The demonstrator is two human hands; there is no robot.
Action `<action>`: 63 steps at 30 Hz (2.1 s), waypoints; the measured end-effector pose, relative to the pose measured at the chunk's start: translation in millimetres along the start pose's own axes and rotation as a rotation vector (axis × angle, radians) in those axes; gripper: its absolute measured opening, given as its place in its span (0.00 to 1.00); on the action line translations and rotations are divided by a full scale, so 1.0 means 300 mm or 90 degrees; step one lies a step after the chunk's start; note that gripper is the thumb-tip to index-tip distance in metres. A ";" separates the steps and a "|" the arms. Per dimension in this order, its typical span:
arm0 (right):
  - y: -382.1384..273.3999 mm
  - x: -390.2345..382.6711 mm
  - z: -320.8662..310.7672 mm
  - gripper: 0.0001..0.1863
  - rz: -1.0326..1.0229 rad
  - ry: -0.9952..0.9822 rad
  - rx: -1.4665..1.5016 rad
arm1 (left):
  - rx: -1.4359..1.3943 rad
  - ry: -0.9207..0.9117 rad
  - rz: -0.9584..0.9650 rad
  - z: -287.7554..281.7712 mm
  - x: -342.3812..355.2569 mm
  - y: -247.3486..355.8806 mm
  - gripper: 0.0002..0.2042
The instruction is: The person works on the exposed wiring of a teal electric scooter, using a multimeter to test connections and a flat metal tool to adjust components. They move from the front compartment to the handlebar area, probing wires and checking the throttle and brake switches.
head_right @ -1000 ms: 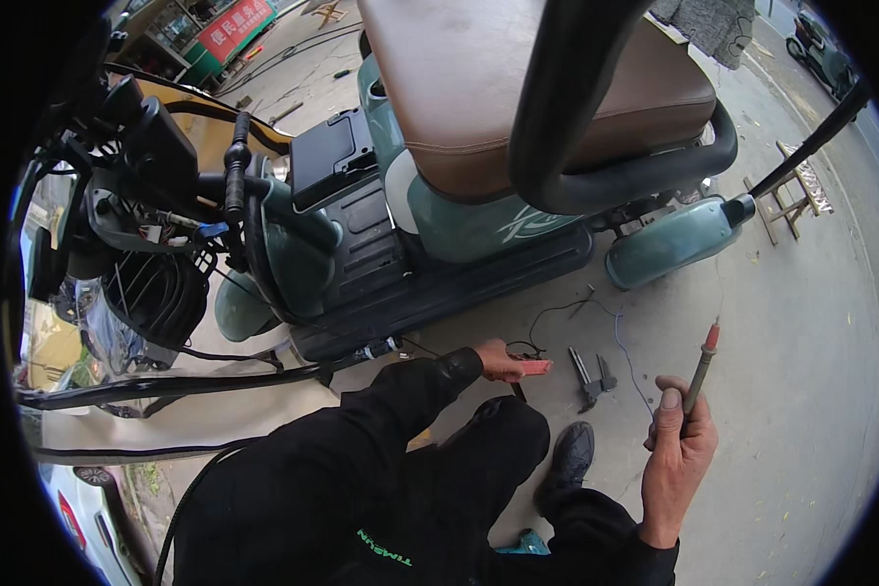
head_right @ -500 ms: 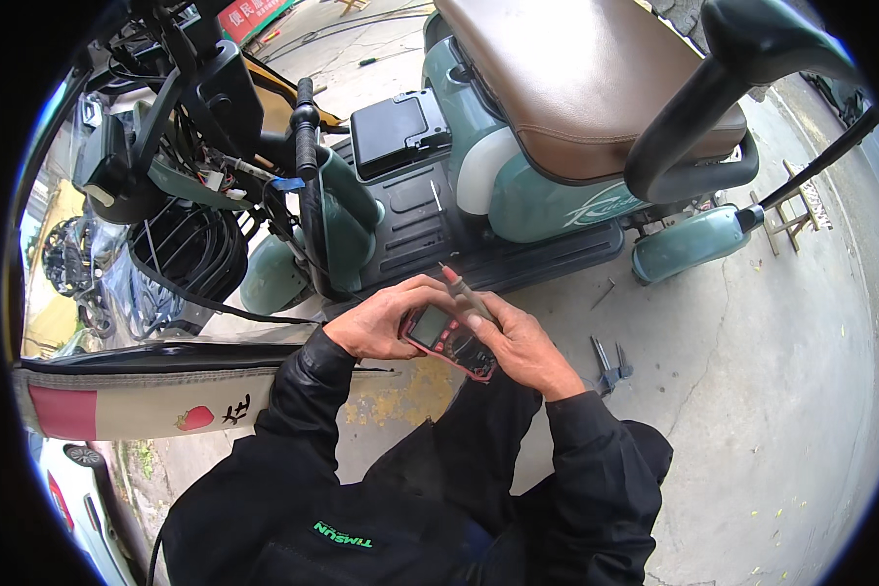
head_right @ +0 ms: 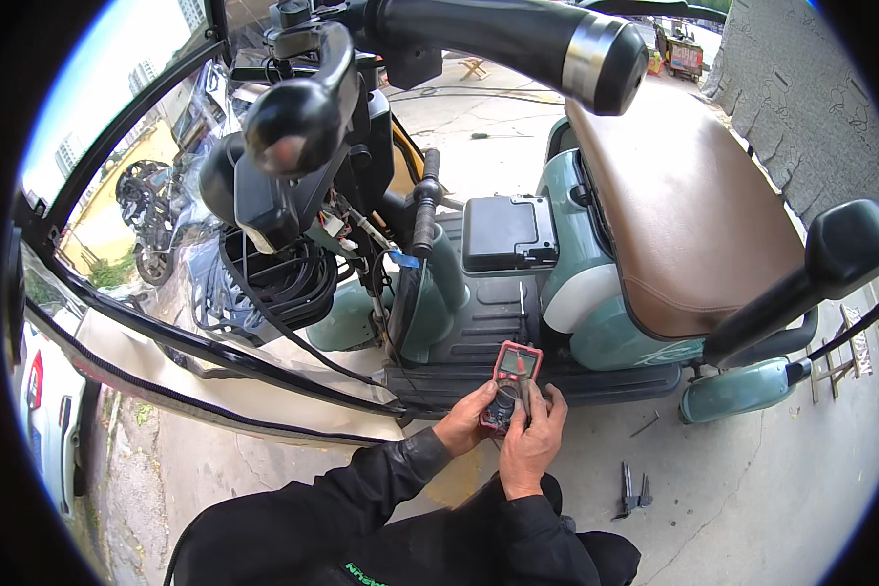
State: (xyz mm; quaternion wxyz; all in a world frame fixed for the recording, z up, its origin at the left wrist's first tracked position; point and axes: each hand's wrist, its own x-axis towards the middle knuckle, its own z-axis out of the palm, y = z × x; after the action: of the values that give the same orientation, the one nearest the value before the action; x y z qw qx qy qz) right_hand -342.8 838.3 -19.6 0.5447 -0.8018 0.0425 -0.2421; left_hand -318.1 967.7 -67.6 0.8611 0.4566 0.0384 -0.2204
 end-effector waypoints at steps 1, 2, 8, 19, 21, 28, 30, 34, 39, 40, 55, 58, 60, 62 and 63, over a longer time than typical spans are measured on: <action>0.010 0.017 0.006 0.17 -0.060 -0.058 -0.038 | -0.010 0.007 0.027 -0.003 0.018 -0.004 0.25; 0.020 0.024 0.002 0.15 -0.102 -0.113 -0.070 | 0.032 0.039 -0.002 -0.017 0.026 0.005 0.26; 0.087 0.168 0.062 0.10 -0.229 -0.272 -0.049 | 0.172 0.159 0.046 -0.117 0.050 0.059 0.30; 0.123 0.357 0.211 0.03 -0.547 -0.438 -0.073 | 0.161 0.301 -0.071 -0.183 0.128 0.131 0.28; 0.136 0.402 0.245 0.03 -0.588 -0.471 -0.124 | 0.150 0.304 -0.016 -0.224 0.157 0.121 0.29; 0.190 0.425 0.415 0.09 -0.264 -0.394 0.071 | 0.102 0.296 0.156 -0.356 0.306 0.073 0.31; 0.224 0.421 0.454 0.08 -0.204 -0.395 0.063 | 0.124 0.315 0.189 -0.336 0.335 0.062 0.30; 0.265 0.434 0.473 0.09 -0.205 -0.419 0.082 | 0.018 0.399 0.099 -0.325 0.376 0.032 0.31; 0.179 0.474 0.357 0.07 -0.194 -0.308 0.250 | 0.101 0.565 0.225 -0.502 0.571 -0.061 0.26; 0.142 0.475 0.324 0.08 -0.241 -0.288 0.292 | 0.254 0.641 0.187 -0.546 0.608 -0.084 0.27; -0.392 0.607 0.438 0.19 -0.030 -0.637 0.693 | 0.814 0.303 0.122 0.288 -0.103 0.366 0.14; -0.432 0.574 0.517 0.19 0.078 -0.611 0.775 | 0.776 0.584 0.514 0.270 -0.176 0.603 0.12; -0.468 0.553 0.536 0.18 0.066 -0.637 0.675 | 0.743 0.704 0.615 0.214 -0.138 0.753 0.14; -0.508 0.527 0.524 0.17 0.204 -0.683 0.764 | 0.548 0.649 0.592 0.173 -0.104 0.833 0.15; -0.524 0.513 0.505 0.16 0.253 -0.676 0.782 | 0.635 0.689 0.569 0.157 -0.119 0.866 0.15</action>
State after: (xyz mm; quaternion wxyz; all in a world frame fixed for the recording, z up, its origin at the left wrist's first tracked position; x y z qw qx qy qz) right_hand -172.4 979.8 129.6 0.8651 -0.3475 -0.2187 0.2882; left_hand -248.8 1068.4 169.0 0.4290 0.7962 0.1588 0.3960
